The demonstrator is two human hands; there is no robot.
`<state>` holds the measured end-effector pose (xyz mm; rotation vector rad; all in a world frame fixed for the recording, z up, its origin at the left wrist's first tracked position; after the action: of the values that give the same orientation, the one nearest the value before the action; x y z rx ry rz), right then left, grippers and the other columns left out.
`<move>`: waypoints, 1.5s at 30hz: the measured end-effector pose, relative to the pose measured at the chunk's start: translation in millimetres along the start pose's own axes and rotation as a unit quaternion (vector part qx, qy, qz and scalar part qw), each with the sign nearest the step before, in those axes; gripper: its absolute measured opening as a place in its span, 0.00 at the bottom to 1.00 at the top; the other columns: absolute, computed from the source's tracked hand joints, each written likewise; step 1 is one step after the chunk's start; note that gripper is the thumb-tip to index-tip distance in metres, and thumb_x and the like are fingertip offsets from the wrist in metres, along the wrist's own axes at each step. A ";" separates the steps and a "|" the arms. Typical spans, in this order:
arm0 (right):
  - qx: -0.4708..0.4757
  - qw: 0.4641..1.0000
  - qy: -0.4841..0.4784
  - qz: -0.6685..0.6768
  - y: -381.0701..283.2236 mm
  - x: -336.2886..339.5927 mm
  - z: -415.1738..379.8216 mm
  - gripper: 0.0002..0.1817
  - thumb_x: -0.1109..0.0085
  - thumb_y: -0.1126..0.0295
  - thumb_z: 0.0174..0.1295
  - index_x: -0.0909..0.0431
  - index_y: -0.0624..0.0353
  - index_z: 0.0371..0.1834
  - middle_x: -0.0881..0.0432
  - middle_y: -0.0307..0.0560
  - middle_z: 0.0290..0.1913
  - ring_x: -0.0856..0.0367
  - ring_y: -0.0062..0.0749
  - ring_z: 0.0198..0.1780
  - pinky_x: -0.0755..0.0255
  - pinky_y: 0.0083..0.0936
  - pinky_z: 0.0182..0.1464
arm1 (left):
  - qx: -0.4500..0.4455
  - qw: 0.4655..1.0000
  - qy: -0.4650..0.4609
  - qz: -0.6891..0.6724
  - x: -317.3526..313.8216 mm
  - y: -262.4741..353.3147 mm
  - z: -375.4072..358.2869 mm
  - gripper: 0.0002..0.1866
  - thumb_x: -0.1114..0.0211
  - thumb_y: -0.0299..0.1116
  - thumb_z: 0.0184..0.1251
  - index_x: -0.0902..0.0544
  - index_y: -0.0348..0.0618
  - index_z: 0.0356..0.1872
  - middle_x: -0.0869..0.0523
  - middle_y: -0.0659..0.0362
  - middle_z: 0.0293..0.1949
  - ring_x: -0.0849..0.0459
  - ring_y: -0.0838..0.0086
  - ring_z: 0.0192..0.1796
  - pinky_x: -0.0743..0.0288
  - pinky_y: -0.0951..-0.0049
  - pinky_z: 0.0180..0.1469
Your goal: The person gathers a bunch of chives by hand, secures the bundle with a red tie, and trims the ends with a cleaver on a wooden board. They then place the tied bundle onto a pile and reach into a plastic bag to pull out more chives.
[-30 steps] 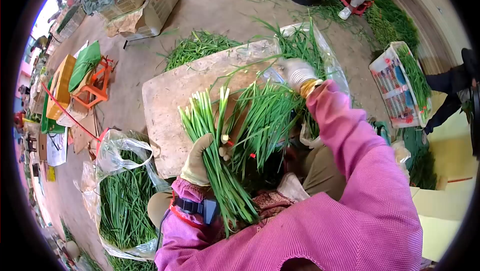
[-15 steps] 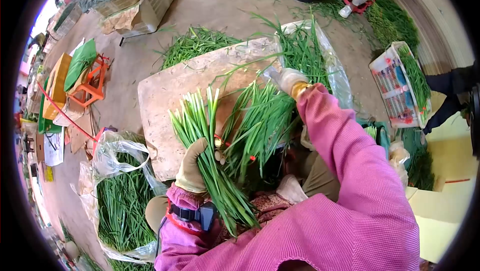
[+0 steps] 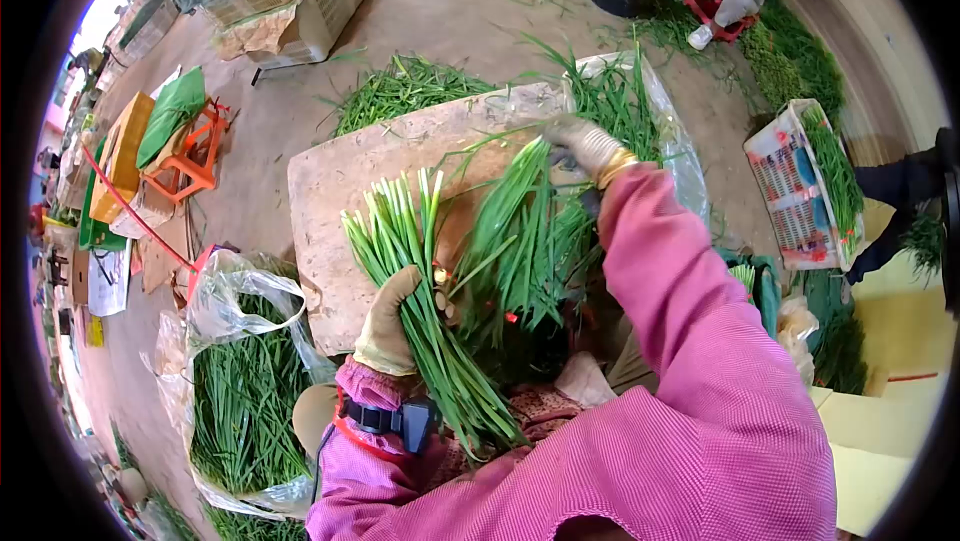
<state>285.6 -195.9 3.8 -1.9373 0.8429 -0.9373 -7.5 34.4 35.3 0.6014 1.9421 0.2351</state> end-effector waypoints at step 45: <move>0.165 0.795 0.426 -0.400 -101.5 96.1 -97.0 0.17 0.50 0.54 0.71 0.20 0.54 0.49 0.15 0.51 0.39 0.18 0.49 0.43 0.26 0.41 0.45 | 0.058 0.991 -0.114 -0.048 -24.7 -28.7 -8.1 0.18 0.36 0.37 0.63 0.20 0.40 0.52 0.18 0.60 0.35 0.19 0.71 0.34 0.21 0.66 0.48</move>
<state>274.1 -264.0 159.3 -1.4840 0.1972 -2.3973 -15.3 -1.9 46.5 0.5833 1.7664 -0.0077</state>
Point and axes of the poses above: each hand's wrist, its own z-axis towards the middle knuckle, its own x-axis out of the back of the hand, y = z × x, the point moved 3 cm from there along z, towards the middle knuckle
